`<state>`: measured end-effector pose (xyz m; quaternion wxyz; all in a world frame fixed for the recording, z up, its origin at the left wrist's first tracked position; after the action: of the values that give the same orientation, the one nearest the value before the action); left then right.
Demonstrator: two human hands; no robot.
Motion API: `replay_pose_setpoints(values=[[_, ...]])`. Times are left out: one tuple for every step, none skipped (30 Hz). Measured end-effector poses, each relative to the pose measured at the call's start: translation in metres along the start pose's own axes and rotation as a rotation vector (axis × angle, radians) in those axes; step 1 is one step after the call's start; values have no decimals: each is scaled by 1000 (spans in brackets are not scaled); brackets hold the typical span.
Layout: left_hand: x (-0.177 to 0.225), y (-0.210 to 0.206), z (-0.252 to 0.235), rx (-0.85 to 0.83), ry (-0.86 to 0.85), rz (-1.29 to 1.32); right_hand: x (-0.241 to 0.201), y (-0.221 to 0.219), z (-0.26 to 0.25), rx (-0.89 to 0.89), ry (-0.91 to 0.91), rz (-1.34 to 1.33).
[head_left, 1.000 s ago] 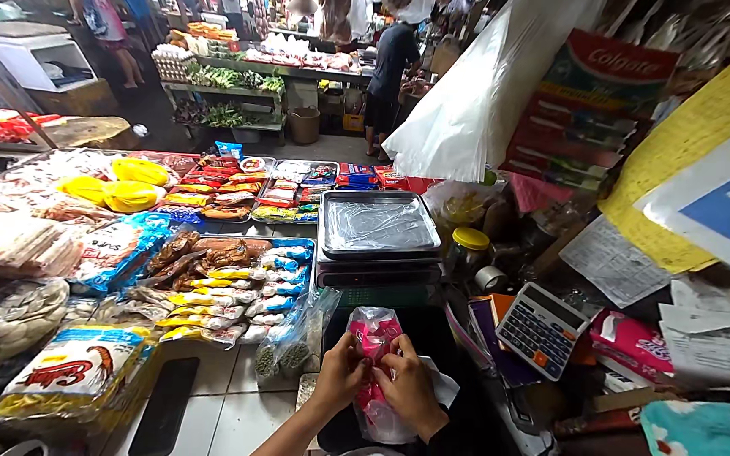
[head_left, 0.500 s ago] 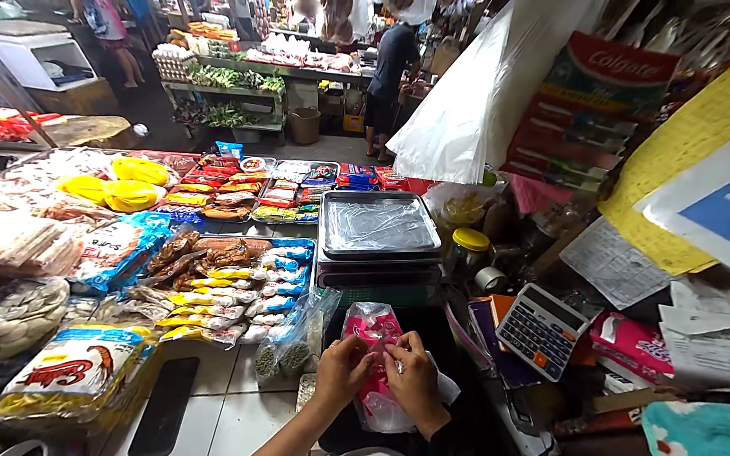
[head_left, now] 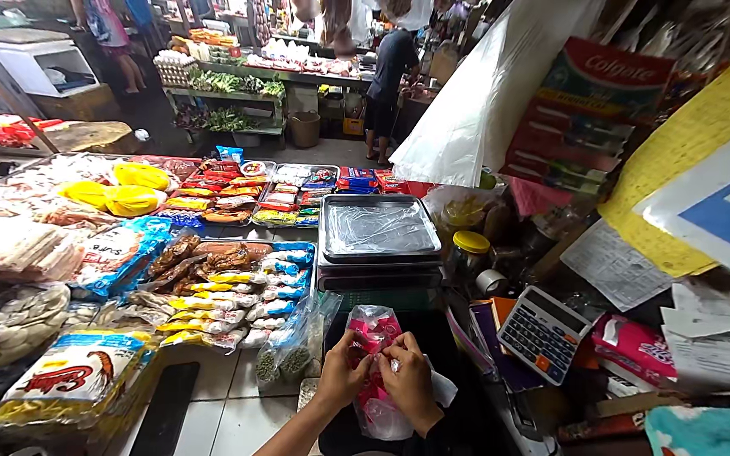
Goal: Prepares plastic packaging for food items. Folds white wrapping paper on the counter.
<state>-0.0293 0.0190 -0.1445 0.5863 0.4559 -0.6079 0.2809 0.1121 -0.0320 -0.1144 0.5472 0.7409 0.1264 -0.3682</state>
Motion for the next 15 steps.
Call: replay_pose_setpoints(values=[[0,0,0,2,-3,4,1,0,-1,-5,-3,-11],[0,0,0,17,-8,-2,2,1,-1,-11,-4,-18],[0,1,1,34,-16,-20,3,2,-1,-12,0,-22],[-1,3,1,53,-32,-54,5,3,-1,-18,2,-29],[-1,4,2,71,-61,-109,6,5,-1,-23,3,-32],[-1,4,3,86,-100,-178,7,6,0,-26,1,-34],[-1,3,4,98,-150,-250,8,8,0,-29,-3,-35],[1,1,5,94,-191,-324,10,9,0,-26,0,-37],[4,-1,6,73,-214,-397,11,11,1,-22,13,-48],[7,-3,6,32,-218,-458,13,11,1,-22,33,-74],[9,-5,7,-22,-201,-492,14,12,2,-34,54,-117],[10,-7,7,-77,-173,-495,16,11,3,-65,67,-165],[10,-8,7,-128,-140,-482,17,10,4,-110,72,-203],[10,-9,6,-166,-101,-476,18,9,4,-150,71,-215],[10,-9,5,-185,-79,-494,18,9,5,-177,59,-180]])
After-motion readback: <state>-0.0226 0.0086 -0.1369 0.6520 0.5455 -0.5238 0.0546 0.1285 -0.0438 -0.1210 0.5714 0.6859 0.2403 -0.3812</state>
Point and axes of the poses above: each hand's wrist, its own z-axis away from the middle knuckle, its own y-axis out of the back of the hand, x = y × z, the point moved 6 cm from there along -z, towards the middle knuckle, and after that the axes turned 10 degrees about -y, right-handed, at the moved point
